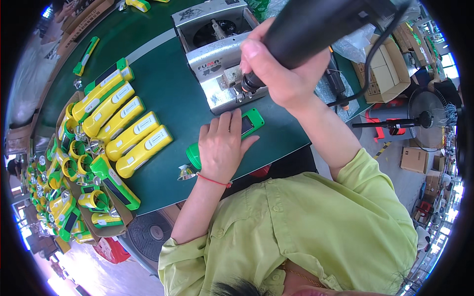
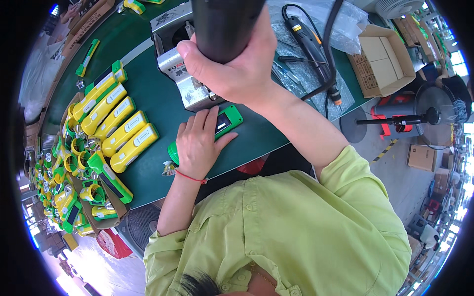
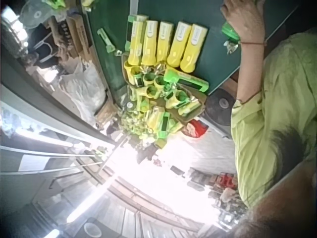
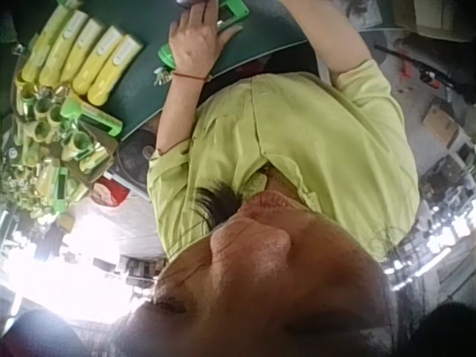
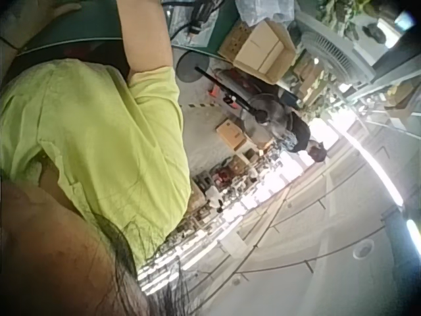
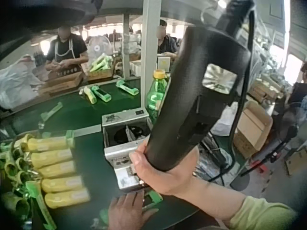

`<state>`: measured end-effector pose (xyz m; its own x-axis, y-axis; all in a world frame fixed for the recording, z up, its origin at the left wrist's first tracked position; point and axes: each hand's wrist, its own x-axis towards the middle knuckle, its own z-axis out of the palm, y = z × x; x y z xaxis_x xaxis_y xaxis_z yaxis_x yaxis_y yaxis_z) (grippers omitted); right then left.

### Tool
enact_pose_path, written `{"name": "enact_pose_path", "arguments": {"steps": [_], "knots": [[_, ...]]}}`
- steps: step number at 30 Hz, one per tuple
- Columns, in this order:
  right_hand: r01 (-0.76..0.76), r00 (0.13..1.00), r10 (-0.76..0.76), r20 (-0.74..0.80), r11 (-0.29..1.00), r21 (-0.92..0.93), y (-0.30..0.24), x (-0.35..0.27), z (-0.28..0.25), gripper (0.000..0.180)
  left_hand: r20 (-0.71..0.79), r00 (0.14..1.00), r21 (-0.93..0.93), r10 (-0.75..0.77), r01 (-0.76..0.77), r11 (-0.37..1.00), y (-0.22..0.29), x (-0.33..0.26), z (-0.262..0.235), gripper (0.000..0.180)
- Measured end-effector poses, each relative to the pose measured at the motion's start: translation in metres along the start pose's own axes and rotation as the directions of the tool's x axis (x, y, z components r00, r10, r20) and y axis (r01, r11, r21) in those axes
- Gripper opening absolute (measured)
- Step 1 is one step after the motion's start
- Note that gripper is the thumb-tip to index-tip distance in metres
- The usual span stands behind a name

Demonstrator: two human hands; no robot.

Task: The person secures internal components and device casings for handheld electronic devices by driving screws with an electric screwdriver.

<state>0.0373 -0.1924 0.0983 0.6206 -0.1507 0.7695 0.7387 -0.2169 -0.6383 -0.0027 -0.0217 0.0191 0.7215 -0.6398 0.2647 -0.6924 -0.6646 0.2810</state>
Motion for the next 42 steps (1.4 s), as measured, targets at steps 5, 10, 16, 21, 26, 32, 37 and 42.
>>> {"name": "enact_pose_path", "arguments": {"steps": [5,10,16,21,26,32,37,42], "knots": [[-0.028,0.995,0.020,0.097,0.995,0.091,0.002,0.007,0.005,0.006,0.002,1.000,0.032,-0.009,0.009,0.999,-0.012,-0.015,-0.022,0.055],[-0.090,0.982,0.076,0.171,0.993,0.077,0.019,0.021,0.012,0.056,0.042,0.996,-0.056,-0.081,0.083,0.995,-0.031,-0.030,-0.032,0.048],[-0.272,0.962,0.270,0.029,0.958,0.087,-0.015,-0.004,-0.011,0.010,-0.107,0.992,-0.047,-0.067,0.062,0.997,-0.030,-0.030,-0.017,0.047],[-0.129,0.992,0.128,-0.016,0.989,-0.077,-0.017,-0.038,-0.025,0.061,-0.096,0.992,-0.069,-0.083,0.077,0.995,-0.031,-0.029,-0.016,0.046],[-0.140,0.990,0.138,-0.025,0.980,-0.140,-0.012,-0.051,-0.028,0.071,-0.096,0.991,-0.065,-0.091,0.085,0.994,-0.030,-0.028,-0.014,0.045],[-0.225,0.955,0.230,-0.189,0.973,0.045,-0.006,-0.059,-0.020,0.039,-0.103,0.991,-0.072,-0.090,0.083,0.994,-0.031,-0.030,-0.014,0.046],[-0.215,0.953,0.222,-0.208,0.975,0.052,-0.001,-0.059,-0.018,0.039,-0.095,0.991,-0.078,-0.093,0.086,0.993,-0.029,-0.030,-0.015,0.046],[-0.214,0.968,0.208,-0.142,0.976,-0.028,-0.002,-0.067,-0.016,0.044,-0.095,0.991,-0.086,-0.099,0.091,0.992,-0.031,-0.029,-0.015,0.048]]}}
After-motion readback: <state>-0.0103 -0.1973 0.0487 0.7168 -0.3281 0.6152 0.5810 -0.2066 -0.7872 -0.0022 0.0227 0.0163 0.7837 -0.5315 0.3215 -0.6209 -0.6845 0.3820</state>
